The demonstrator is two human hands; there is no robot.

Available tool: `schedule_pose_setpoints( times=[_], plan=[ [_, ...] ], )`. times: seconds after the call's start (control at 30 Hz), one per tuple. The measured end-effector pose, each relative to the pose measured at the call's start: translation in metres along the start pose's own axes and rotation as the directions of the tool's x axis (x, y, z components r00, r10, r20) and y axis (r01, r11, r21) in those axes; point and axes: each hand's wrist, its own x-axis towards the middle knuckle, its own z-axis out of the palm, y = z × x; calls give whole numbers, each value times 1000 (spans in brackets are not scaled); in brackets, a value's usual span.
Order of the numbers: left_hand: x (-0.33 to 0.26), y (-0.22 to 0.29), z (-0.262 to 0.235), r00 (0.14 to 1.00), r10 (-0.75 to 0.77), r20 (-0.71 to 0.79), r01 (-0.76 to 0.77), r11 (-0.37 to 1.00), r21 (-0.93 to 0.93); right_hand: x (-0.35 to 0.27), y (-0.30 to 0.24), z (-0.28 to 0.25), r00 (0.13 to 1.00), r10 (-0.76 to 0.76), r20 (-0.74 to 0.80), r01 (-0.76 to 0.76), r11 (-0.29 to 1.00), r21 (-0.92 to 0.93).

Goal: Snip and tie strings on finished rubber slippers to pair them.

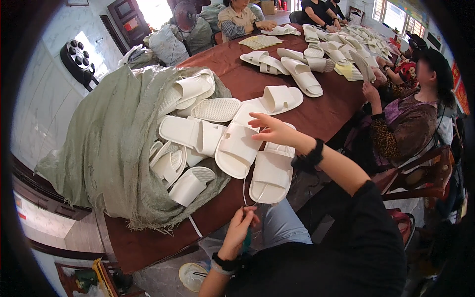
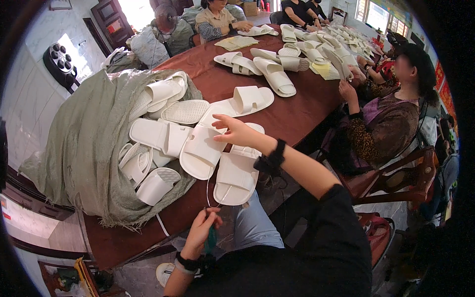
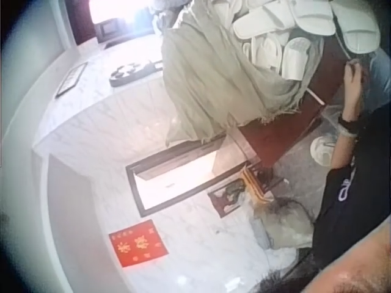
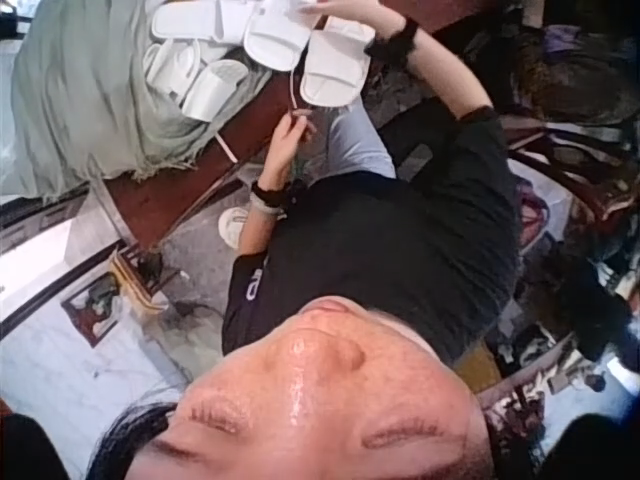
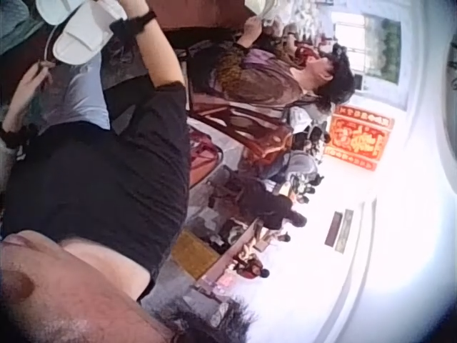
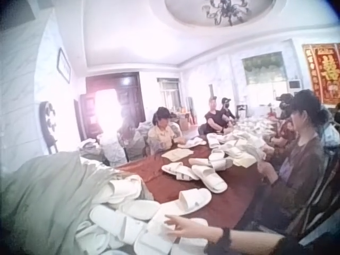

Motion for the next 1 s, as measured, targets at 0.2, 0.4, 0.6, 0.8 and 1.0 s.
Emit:
schedule_pose_setpoints(
  times=[0.2,0.4,0.6,0.8,1.0],
  plan=[
    [-41,41,-7,984,172,-54,-179,959,-221,-112,-51,33,971,83,223,-173,891,420],
    [-10,63,30,933,299,200,-173,861,-479,-178,-24,117,966,-27,257,-189,605,773],
    [18,62,50,876,427,223,-334,872,-357,-198,-25,110,992,6,-125,54,881,470],
    [26,51,80,818,441,370,-489,871,44,-207,-16,129,934,-136,-330,103,988,-115],
    [77,128,85,746,279,605,-621,619,480,-217,-4,99,805,122,-580,214,853,476]
  ],
)
